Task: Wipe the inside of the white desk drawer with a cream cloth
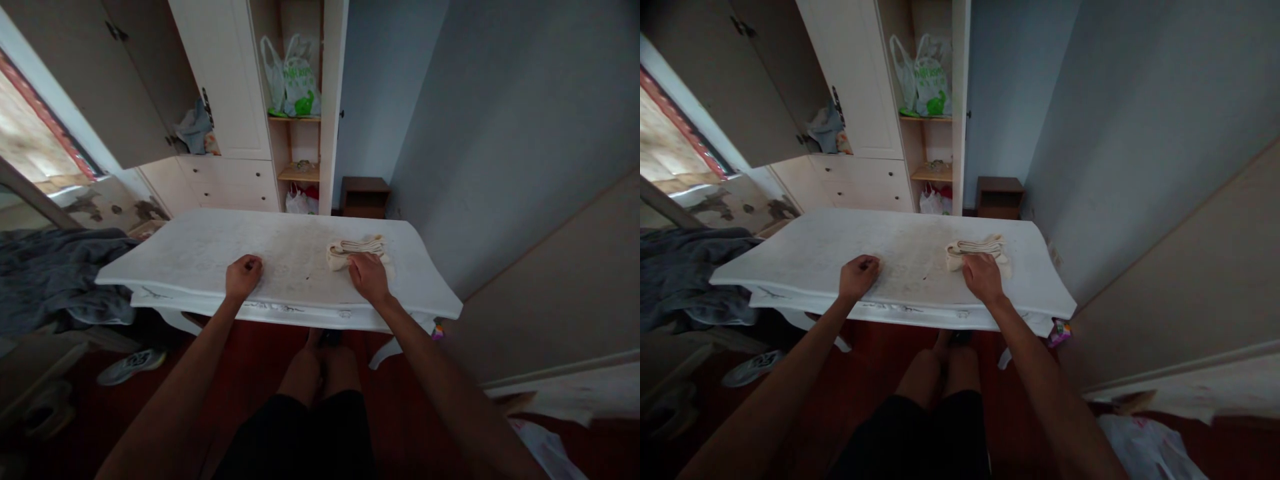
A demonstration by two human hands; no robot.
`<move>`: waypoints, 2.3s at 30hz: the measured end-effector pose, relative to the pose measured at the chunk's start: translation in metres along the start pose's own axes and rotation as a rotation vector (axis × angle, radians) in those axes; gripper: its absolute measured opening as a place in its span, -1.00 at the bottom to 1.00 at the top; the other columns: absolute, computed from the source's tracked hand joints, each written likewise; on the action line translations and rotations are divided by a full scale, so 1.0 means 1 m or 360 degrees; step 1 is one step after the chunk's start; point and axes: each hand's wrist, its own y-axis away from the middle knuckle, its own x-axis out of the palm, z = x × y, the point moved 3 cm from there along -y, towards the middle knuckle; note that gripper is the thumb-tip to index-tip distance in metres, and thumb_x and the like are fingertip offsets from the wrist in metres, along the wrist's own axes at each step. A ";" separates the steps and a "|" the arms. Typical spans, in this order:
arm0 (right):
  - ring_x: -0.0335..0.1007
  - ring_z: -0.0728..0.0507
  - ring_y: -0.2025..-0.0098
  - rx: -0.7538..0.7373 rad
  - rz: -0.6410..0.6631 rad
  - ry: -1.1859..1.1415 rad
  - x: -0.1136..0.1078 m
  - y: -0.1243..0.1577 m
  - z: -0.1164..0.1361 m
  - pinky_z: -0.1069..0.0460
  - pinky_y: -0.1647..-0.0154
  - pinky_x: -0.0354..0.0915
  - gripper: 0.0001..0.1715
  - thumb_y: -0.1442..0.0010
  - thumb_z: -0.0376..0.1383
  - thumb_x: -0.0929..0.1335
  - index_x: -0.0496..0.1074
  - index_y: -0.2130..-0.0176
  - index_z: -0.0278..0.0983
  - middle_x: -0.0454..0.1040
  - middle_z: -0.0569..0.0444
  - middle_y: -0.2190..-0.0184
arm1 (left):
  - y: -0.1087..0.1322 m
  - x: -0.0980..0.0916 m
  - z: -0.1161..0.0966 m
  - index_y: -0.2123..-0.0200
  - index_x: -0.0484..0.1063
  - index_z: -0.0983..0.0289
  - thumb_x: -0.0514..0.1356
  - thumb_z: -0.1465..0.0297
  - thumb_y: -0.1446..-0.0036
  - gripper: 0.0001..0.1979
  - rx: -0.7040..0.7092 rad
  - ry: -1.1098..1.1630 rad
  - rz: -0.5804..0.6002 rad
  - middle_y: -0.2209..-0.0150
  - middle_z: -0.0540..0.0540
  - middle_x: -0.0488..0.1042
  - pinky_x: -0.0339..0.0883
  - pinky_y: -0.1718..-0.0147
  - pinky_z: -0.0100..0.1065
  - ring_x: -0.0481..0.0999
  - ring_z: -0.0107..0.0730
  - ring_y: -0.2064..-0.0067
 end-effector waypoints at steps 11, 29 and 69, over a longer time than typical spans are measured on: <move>0.33 -0.20 0.35 0.0088 -0.0071 0.0262 -0.008 0.003 -0.003 -0.08 0.19 0.16 -0.66 -0.35 -0.31 0.20 0.37 0.44 -0.19 0.47 0.01 0.50 | 0.001 0.001 -0.002 0.29 0.60 0.24 0.10 0.25 -0.10 -0.69 0.0129 0.0030 0.0067 0.32 0.15 0.64 0.37 0.21 -0.30 0.59 -0.21 0.26; 0.29 -0.15 0.45 0.0152 -0.0116 0.0319 -0.008 0.006 -0.010 -0.03 0.29 0.18 -0.67 -0.31 -0.26 0.23 0.36 0.48 -0.18 0.42 0.07 0.57 | 0.014 -0.002 -0.003 0.24 0.61 0.27 0.11 0.27 -0.15 -0.70 0.0189 0.0164 0.0002 0.39 0.11 0.61 0.34 0.28 -0.34 0.56 -0.30 0.34; 0.23 -0.06 0.55 0.0348 -0.0210 0.0086 -0.008 0.002 -0.013 0.03 0.42 0.11 -0.64 -0.25 -0.23 0.24 0.34 0.55 -0.20 0.34 0.13 0.64 | 0.241 0.099 0.097 0.37 0.51 0.23 0.10 0.42 -0.24 -0.80 -0.0422 0.0072 0.0890 0.28 0.17 0.58 0.28 0.16 -0.27 0.55 -0.22 0.20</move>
